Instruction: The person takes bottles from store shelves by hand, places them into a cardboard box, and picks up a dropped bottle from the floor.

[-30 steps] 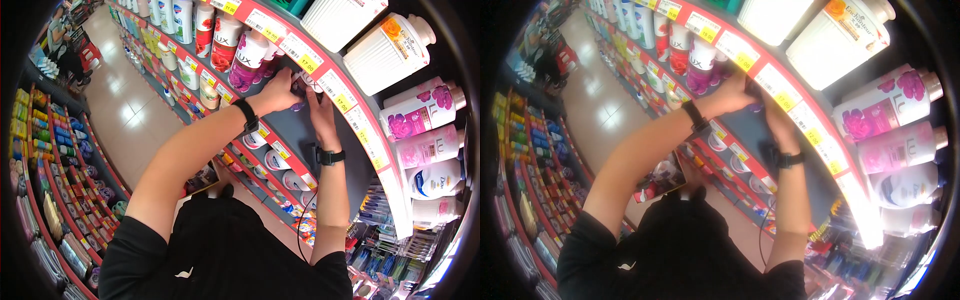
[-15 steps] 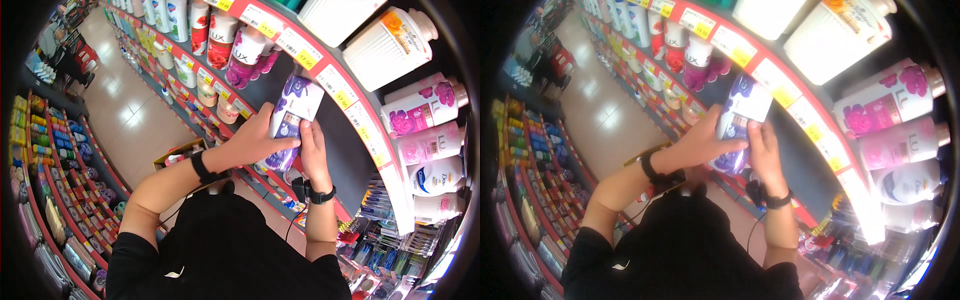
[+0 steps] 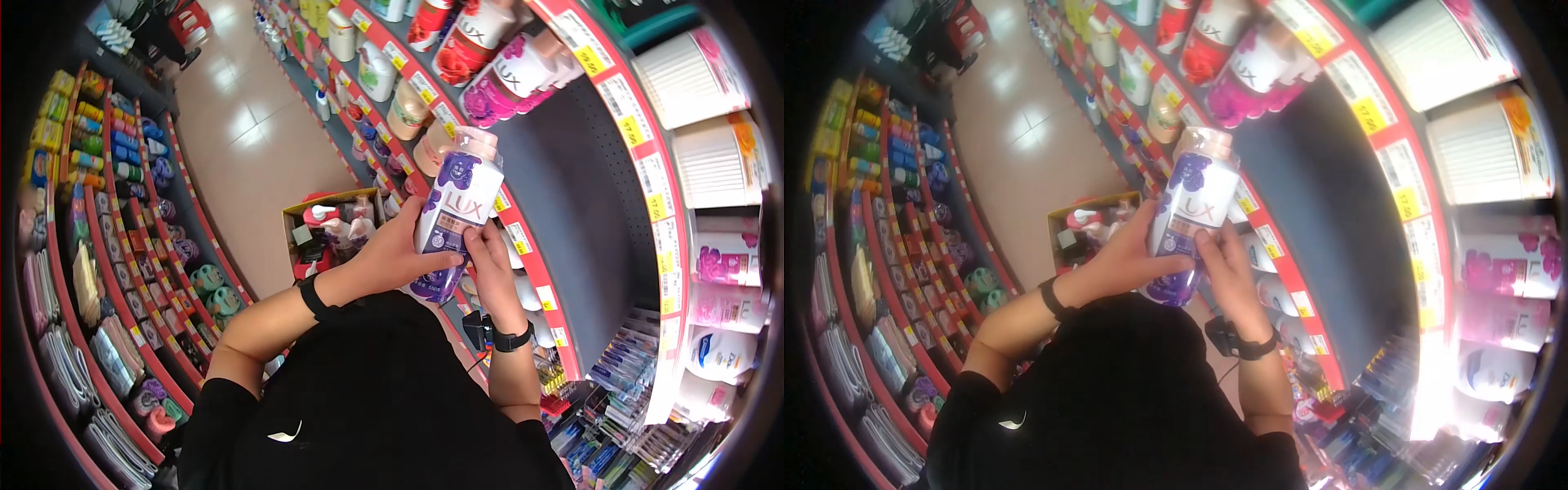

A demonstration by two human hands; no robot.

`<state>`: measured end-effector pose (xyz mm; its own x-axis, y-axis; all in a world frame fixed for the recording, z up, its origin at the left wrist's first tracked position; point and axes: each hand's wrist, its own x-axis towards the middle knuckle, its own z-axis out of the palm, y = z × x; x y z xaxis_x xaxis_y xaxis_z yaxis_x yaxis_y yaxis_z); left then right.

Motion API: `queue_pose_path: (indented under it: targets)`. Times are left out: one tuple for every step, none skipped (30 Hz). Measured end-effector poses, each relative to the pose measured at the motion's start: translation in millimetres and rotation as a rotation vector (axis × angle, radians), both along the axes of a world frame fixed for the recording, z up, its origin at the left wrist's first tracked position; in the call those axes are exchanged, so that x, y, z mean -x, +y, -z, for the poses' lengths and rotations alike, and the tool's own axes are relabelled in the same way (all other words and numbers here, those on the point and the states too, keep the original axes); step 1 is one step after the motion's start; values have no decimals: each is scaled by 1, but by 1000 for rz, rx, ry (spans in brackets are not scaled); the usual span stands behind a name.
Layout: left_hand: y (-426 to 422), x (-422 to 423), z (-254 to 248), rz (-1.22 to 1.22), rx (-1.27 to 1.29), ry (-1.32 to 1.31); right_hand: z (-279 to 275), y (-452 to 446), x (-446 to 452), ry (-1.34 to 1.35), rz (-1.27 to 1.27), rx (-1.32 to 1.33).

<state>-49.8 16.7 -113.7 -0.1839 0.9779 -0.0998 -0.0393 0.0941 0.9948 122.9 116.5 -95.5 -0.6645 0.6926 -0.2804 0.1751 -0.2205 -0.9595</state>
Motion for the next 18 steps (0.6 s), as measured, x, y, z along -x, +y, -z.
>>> queue_pose_path:
  targets:
    - [-3, 1, 0, -17, -11, -46, 2, -1, 4, 10, -11, 7]
    - [-6, 4, 1, -33, -22, -92, 7, -2, 7, -8, -7, -3]
    - [-9, 6, 4, -42, -20, -96, 9, -4, 10, -26, -2, -15]
    - [-12, 8, 8, -47, -16, -60, 9, -6, 14, -31, -10, -12]
    - [-14, 10, 11, -52, -14, -24, 8, -7, 19, -17, -10, -16]
    - [-15, 12, 14, -61, -12, -28, 8, -9, 24, -3, -10, -20]
    - [-17, 14, 16, -70, -17, -59, 10, -9, 25, -8, -18, -18]
    - [-18, 15, 18, -79, -22, -88, 15, -8, 25, -36, -28, 0]
    - [-19, 16, 21, -87, -19, -89, 19, -8, 24, -63, -39, 18]
    - [-19, 17, 24, -101, -49, -65, 22, -7, 25, -63, -53, 25]
    - [-22, 20, 29, -125, -71, -35, 27, -7, 27, -85, -40, 43]
    - [-24, 23, 36, -140, -71, 68, 32, -5, 28, -136, -72, 25]
    - [-29, 26, 42, -132, -24, 99, 37, -4, 29, -186, -105, 6]
    - [-33, 29, 46, -125, 19, 127, 27, -13, 42, -79, -111, 20]
    - [-36, 30, 59, -131, 11, 96, 33, -15, 44, -107, -137, 58]
    - [-42, 31, 69, -161, 27, 90, 40, -16, 44, -139, -157, 93]
    - [-47, 32, 77, -164, 26, 123, 46, -21, 48, -126, -177, 125]
    - [-52, 34, 85, -162, 23, 158, 54, -26, 52, -111, -192, 155]
